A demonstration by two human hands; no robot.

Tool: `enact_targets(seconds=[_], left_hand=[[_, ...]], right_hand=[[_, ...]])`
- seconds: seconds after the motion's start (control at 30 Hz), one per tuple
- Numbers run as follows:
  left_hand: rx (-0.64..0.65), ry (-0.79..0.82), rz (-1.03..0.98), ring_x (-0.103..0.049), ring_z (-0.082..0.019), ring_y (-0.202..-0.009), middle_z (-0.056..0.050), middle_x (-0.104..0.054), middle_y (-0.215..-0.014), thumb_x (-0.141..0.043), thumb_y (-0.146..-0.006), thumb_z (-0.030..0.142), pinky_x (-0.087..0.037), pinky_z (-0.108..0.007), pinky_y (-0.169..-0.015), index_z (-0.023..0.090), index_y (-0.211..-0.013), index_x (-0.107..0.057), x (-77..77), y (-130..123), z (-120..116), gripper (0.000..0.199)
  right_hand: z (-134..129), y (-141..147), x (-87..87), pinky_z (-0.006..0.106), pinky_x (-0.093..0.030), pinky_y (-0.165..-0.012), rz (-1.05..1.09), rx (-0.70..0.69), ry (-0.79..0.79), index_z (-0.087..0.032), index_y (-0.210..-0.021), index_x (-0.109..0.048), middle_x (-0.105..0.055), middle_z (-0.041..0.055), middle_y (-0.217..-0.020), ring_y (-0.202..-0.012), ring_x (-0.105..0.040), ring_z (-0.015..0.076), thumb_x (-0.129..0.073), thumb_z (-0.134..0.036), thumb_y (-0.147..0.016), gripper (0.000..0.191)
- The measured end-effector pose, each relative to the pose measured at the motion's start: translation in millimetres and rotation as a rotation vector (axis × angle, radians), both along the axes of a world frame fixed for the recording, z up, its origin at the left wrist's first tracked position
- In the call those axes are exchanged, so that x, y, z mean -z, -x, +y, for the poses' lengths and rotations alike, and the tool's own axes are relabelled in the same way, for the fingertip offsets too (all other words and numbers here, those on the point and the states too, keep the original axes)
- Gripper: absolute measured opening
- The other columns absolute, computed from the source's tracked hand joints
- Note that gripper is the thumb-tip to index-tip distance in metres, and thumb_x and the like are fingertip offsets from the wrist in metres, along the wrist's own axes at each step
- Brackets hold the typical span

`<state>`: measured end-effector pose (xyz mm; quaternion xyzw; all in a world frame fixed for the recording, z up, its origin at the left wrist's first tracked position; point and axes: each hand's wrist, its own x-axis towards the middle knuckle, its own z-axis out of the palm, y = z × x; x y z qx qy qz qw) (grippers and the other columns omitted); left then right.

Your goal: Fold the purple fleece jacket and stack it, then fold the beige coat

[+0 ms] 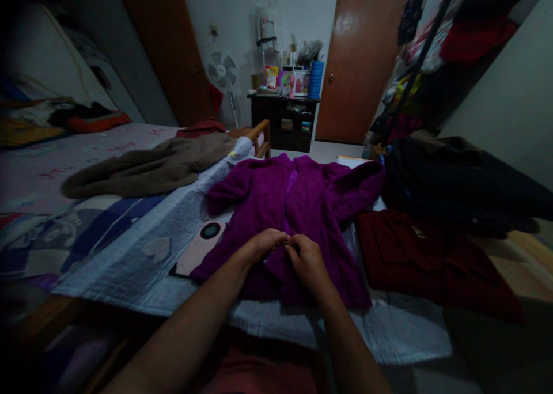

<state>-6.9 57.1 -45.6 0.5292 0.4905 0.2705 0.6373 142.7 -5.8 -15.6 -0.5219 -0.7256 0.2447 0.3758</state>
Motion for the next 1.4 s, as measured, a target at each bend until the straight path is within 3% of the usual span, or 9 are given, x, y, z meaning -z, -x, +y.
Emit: enact_targets(seconds=[0.27, 0.5, 0.73, 0.9, 1.0, 1.1, 1.23, 1.4], left_hand=[[-0.015, -0.119, 0.077, -0.028, -0.007, -0.044, 0.006, -0.038, -0.045, -0.052, -0.061, 0.026, -0.017, -0.024, -0.045, 0.018, -0.049, -0.05, -16.3, -1, -6, 0.015], [-0.056, -0.2, 0.13, -0.031, -0.008, -0.045, 0.005, -0.04, -0.046, -0.05, -0.062, 0.024, -0.019, -0.025, -0.046, 0.017, -0.048, -0.05, -14.8, -4, -4, 0.016], [-0.059, -0.262, 0.101, -0.032, -0.008, -0.049, 0.006, -0.039, -0.05, -0.055, -0.069, 0.034, -0.021, -0.024, -0.049, 0.017, -0.051, -0.048, -16.4, -1, -5, 0.026], [-0.016, -0.234, -0.1, -0.035, -0.009, -0.052, 0.006, -0.042, -0.056, -0.051, -0.076, 0.041, -0.027, -0.023, -0.05, 0.018, -0.064, -0.052, -29.2, 7, -18, 0.027], [0.027, -0.256, -0.172, -0.045, -0.01, -0.062, 0.003, -0.053, -0.07, -0.057, -0.076, 0.036, -0.036, -0.022, -0.059, 0.016, -0.081, -0.06, -32.2, 13, -28, 0.02], [0.021, -0.345, -0.147, -0.051, -0.011, -0.072, 0.001, -0.057, -0.082, -0.065, -0.068, 0.023, -0.04, -0.022, -0.066, 0.017, -0.095, -0.061, -29.6, 17, -35, 0.028], [0.017, -0.414, -0.053, -0.049, -0.01, -0.067, 0.003, -0.055, -0.075, -0.062, -0.066, 0.014, -0.038, -0.021, -0.062, 0.017, -0.092, -0.061, -24.0, 17, -39, 0.026], [-0.046, -0.384, -0.018, -0.048, -0.01, -0.063, 0.003, -0.056, -0.071, -0.07, -0.069, 0.025, -0.037, -0.021, -0.059, 0.016, -0.08, -0.06, -20.2, 11, -39, 0.017]], right_hand=[[-4, 3, -4.3, 0.029, -0.042, -0.07, -0.157, -0.059, -0.034, -0.021, -0.078, -0.059, -0.065, 0.0033, -0.079, -0.074, -0.059, 0.0183, -0.051, -0.018, -0.087, 0.012], [-6, 5, -5.3, 0.028, -0.041, -0.07, -0.284, -0.088, -0.074, -0.021, -0.083, -0.057, -0.065, 0.0048, -0.084, -0.077, -0.059, 0.0185, -0.048, -0.016, -0.088, 0.012], [-5, 0, -14.1, 0.027, -0.041, -0.067, -0.077, -0.088, -0.022, -0.021, -0.076, -0.057, -0.063, 0.002, -0.075, -0.071, -0.057, 0.0168, -0.048, -0.022, -0.088, 0.014], [2, -4, -14.6, 0.025, -0.041, -0.062, 0.147, -0.053, 0.086, -0.021, -0.075, -0.06, -0.06, -0.0002, -0.07, -0.066, -0.054, 0.0152, -0.051, -0.031, -0.086, 0.018], [9, -6, -9.4, 0.025, -0.041, -0.061, 0.187, 0.007, 0.118, -0.02, -0.075, -0.062, -0.061, 0.0001, -0.068, -0.065, -0.054, 0.0155, -0.054, -0.033, -0.084, 0.018], [15, -8, -7.0, 0.025, -0.041, -0.059, 0.201, 0.049, 0.108, -0.02, -0.076, -0.063, -0.062, 0.0009, -0.069, -0.064, -0.054, 0.0157, -0.057, -0.034, -0.081, 0.016], [22, -8, -10.1, 0.026, -0.042, -0.063, 0.17, 0.05, 0.026, -0.02, -0.074, -0.063, -0.06, 0.001, -0.07, -0.067, -0.055, 0.0157, -0.058, -0.031, -0.08, 0.013], [31, -3, -10.3, 0.028, -0.045, -0.072, 0.187, -0.036, -0.001, -0.02, -0.075, -0.062, -0.062, 0.0023, -0.078, -0.076, -0.058, 0.0167, -0.056, -0.029, -0.081, 0.012]])
